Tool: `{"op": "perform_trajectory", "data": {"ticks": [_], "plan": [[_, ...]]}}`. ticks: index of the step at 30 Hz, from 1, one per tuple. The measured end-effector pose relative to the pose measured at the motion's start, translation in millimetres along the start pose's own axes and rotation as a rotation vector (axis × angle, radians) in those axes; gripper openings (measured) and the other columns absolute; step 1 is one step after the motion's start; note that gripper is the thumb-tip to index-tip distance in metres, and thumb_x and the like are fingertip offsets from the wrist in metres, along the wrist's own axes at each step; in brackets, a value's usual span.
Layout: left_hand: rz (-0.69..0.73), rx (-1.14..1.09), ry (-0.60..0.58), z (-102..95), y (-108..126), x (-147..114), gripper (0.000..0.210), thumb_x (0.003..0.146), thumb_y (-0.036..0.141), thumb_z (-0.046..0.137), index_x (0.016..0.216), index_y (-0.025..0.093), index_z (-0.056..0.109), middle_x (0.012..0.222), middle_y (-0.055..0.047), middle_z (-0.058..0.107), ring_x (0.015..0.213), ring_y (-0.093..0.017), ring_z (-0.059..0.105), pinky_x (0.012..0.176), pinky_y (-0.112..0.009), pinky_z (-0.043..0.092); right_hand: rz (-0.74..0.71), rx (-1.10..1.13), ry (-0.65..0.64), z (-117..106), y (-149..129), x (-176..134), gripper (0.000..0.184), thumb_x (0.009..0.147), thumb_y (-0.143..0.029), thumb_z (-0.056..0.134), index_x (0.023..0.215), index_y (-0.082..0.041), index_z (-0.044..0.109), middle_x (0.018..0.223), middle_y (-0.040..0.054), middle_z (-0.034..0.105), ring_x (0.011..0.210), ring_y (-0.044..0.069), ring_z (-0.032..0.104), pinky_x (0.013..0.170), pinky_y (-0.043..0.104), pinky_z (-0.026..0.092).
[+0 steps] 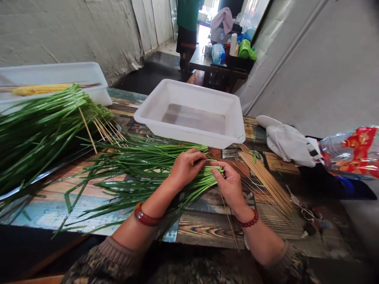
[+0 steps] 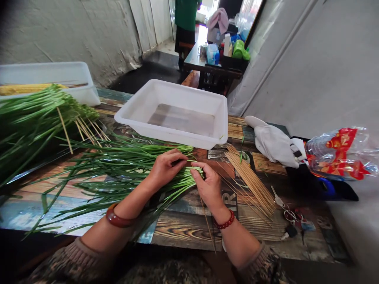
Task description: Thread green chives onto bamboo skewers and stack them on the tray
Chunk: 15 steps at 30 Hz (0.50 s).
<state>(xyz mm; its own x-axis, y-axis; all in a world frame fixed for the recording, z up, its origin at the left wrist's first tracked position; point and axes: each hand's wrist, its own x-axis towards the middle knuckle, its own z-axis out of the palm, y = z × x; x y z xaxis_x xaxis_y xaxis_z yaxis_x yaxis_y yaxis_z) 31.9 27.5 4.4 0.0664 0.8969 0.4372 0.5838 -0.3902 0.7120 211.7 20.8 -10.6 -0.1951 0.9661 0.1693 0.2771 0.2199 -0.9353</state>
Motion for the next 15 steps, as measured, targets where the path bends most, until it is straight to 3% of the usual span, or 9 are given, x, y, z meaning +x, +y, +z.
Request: {"op": "perform_trajectory", "data": {"ticks": [15], "plan": [[0.03,-0.039,0.009,1.8,2.0,-1.4,0.011,0.08,0.007,0.064,0.078,0.016,0.069,0.076,-0.002,0.063,0.071,-0.013,0.059,0.064,-0.023,0.044,0.0,0.039,0.001,1.3,2.2,-0.4,0.023,0.087,-0.036,0.064,0.104,-0.023,0.071,0.1,0.0037,0.074,0.09,0.021,0.068,0.082,0.033,0.053]]}}
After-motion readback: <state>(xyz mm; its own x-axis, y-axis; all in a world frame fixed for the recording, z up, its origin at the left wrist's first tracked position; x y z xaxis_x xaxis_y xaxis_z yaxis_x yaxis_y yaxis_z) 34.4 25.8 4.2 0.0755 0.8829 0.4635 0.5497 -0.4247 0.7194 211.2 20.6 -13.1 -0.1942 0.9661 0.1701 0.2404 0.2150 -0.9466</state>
